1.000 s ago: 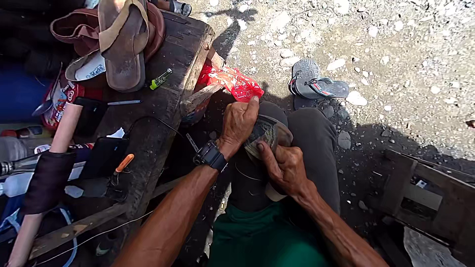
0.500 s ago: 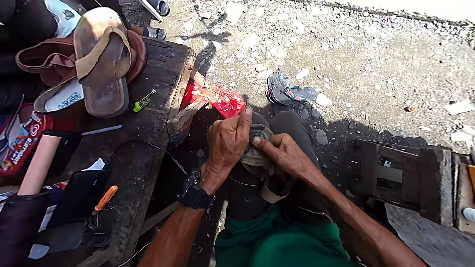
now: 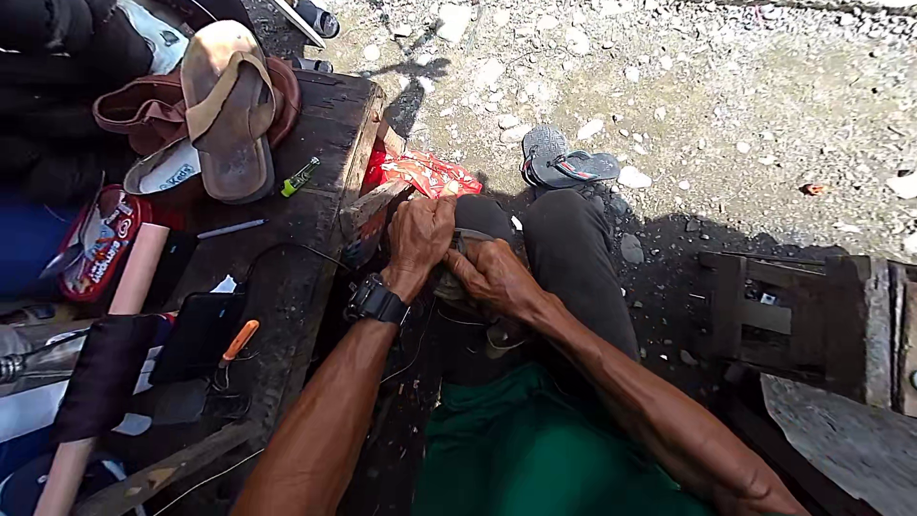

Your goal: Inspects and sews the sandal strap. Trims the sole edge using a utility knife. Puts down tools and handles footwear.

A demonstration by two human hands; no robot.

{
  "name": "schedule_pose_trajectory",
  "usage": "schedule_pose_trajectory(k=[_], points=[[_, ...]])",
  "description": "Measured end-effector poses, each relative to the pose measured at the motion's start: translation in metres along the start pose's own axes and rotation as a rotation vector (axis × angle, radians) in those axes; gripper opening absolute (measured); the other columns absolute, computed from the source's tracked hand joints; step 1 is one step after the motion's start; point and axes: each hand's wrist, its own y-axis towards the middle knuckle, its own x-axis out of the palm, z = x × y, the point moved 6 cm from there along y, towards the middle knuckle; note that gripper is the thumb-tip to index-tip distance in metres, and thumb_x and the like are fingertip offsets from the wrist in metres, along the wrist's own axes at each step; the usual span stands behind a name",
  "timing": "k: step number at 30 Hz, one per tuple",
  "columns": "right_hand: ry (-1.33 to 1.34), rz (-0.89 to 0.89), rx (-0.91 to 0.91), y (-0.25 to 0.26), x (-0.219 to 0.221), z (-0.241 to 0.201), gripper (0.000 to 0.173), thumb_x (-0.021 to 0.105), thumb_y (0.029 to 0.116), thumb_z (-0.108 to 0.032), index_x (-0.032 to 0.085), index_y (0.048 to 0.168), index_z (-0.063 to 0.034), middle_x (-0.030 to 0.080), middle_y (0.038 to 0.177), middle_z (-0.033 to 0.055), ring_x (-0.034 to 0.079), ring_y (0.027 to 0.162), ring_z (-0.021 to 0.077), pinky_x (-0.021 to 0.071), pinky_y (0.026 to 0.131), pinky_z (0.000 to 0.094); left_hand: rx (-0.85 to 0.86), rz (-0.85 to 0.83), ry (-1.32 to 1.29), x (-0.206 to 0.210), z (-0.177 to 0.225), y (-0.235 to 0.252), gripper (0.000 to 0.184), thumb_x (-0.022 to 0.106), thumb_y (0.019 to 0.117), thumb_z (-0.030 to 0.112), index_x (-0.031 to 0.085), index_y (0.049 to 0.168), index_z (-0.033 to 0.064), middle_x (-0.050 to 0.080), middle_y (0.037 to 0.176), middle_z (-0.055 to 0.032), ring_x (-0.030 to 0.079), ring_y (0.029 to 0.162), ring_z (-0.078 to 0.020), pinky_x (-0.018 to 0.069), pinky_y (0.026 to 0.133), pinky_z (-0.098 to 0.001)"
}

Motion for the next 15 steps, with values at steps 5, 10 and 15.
schedule_pose_trajectory(k=[5, 10, 15], points=[[-0.082, 0.190, -0.118, -0.018, 0.001, 0.009, 0.054, 0.047, 0.1058, -0.033, 0.054, 0.059, -0.0067, 0.047, 0.053, 0.0029, 0.052, 0.052, 0.0172, 0.0418, 0.053, 0.0388, 0.078, 0.107, -0.097, 0.018, 0.000, 0.005, 0.063, 0.040, 0.1075, 0.041, 0.036, 0.051, 0.0138, 0.040, 0.048, -0.0038, 0.045, 0.046, -0.0214, 0.0349, 0.048, -0.0431], [-0.149, 0.360, -0.165, -0.033, 0.004, 0.010, 0.054, 0.046, 0.1058, -0.032, 0.053, 0.058, -0.0083, 0.046, 0.050, 0.0041, 0.052, 0.048, 0.0198, 0.0411, 0.048, 0.0397, 0.036, 0.125, -0.152, 0.020, -0.003, 0.003, 0.064, 0.041, 0.1079, 0.041, 0.032, 0.050, 0.0156, 0.038, 0.046, -0.0024, 0.040, 0.041, -0.0181, 0.0320, 0.044, -0.0383], [-0.184, 0.458, -0.154, -0.046, 0.005, 0.015, 0.054, 0.047, 0.1062, -0.033, 0.054, 0.058, -0.0086, 0.045, 0.048, 0.0032, 0.050, 0.044, 0.0185, 0.0379, 0.044, 0.0377, 0.063, 0.190, -0.162, 0.029, -0.001, 0.012, 0.060, 0.043, 0.1064, 0.036, 0.029, 0.052, 0.0169, 0.032, 0.046, 0.0010, 0.039, 0.043, -0.0170, 0.0336, 0.047, -0.0390]])
